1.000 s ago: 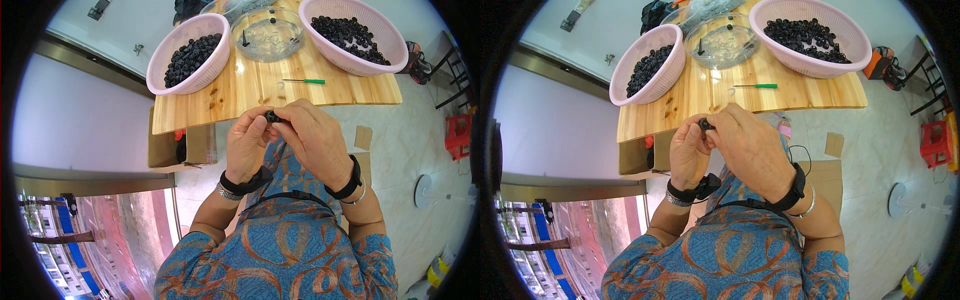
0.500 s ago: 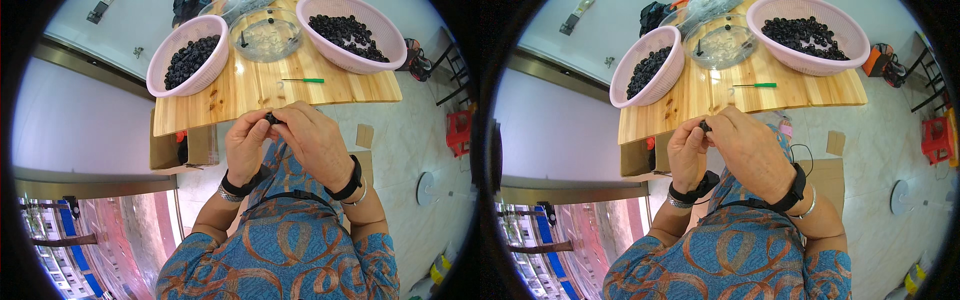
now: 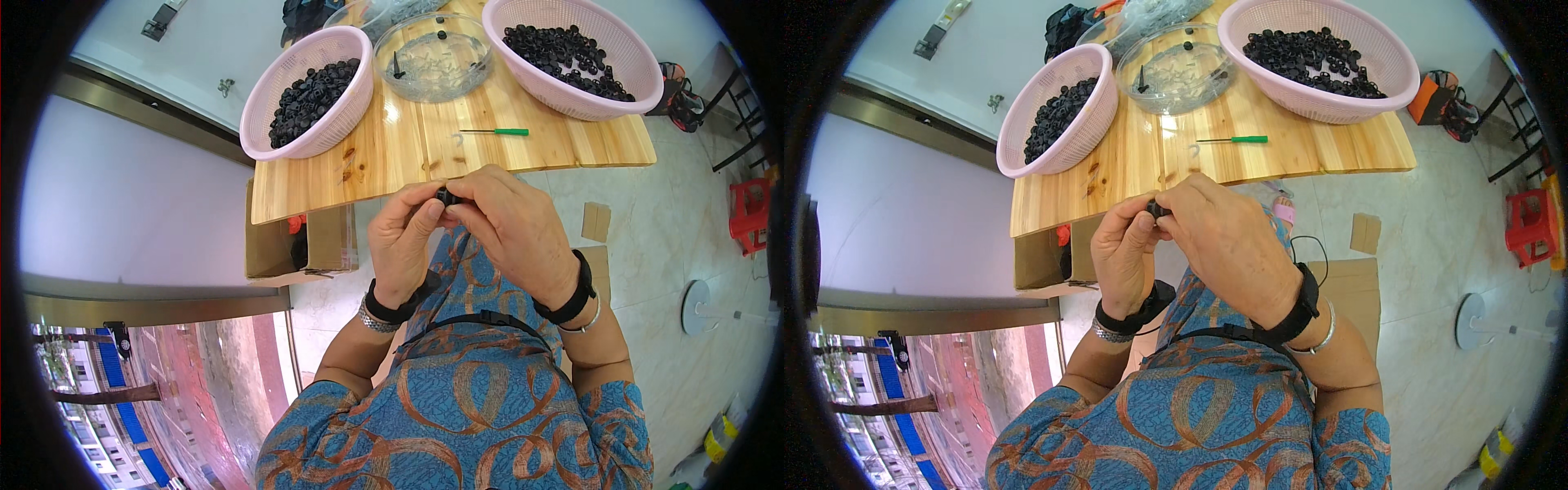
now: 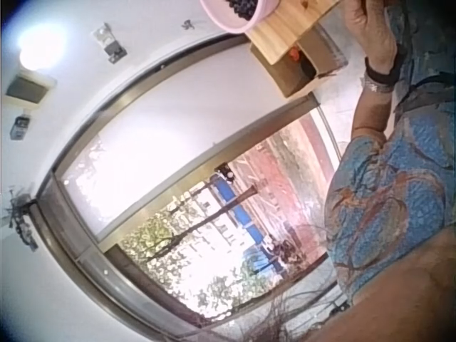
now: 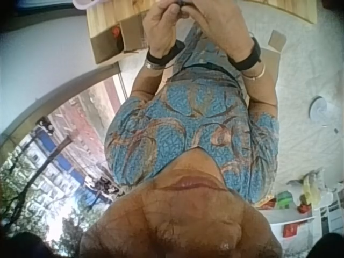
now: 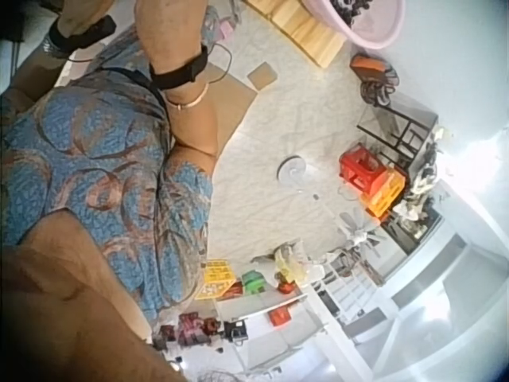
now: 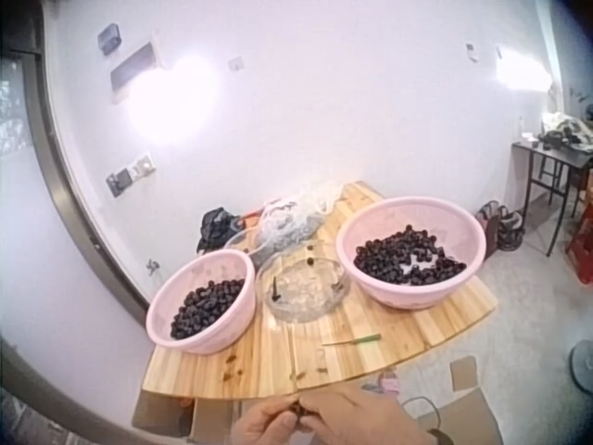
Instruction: Sorting and inspecting small black plastic shoe components from baskets into a central bin.
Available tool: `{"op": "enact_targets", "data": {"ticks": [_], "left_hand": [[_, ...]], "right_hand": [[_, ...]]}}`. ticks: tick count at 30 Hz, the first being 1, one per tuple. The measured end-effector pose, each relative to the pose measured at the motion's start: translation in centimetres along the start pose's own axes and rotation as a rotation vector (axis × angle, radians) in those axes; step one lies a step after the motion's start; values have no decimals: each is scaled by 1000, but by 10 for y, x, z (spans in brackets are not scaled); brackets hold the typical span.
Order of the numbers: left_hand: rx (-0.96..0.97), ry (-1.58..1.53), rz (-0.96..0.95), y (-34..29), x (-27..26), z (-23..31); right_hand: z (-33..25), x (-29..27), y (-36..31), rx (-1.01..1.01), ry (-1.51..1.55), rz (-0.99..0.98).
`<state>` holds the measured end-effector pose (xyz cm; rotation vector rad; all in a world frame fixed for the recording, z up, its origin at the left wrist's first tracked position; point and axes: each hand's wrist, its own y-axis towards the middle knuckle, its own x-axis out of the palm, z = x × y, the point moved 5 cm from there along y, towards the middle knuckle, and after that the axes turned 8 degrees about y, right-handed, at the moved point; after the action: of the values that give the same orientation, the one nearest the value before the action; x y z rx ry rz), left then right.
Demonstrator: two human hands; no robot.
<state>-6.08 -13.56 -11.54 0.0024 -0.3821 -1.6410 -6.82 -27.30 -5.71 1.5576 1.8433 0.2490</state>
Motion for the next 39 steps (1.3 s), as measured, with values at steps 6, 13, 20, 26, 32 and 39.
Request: {"op": "enact_targets", "data": {"ticks": [6,13,20,26,32,39], "left_hand": [[3,8,4,-1,0,1],[12,26,11,-4,-3,-5],[25,37,40,-7,-1,-4],[-8,17,14,-7,0,-1],[-33,-12,6,-9,2,-3],[-24,102,3,-10,2,1]], "right_hand": [[4,2,0,11,42,14],[11,1,-1,110,167,-3],[10,0,-3,105,174,-4],[17,2,-8,312,388,50],[8,-5,-8,151,242,19],[4,-6,-7,60,114,-6]]}}
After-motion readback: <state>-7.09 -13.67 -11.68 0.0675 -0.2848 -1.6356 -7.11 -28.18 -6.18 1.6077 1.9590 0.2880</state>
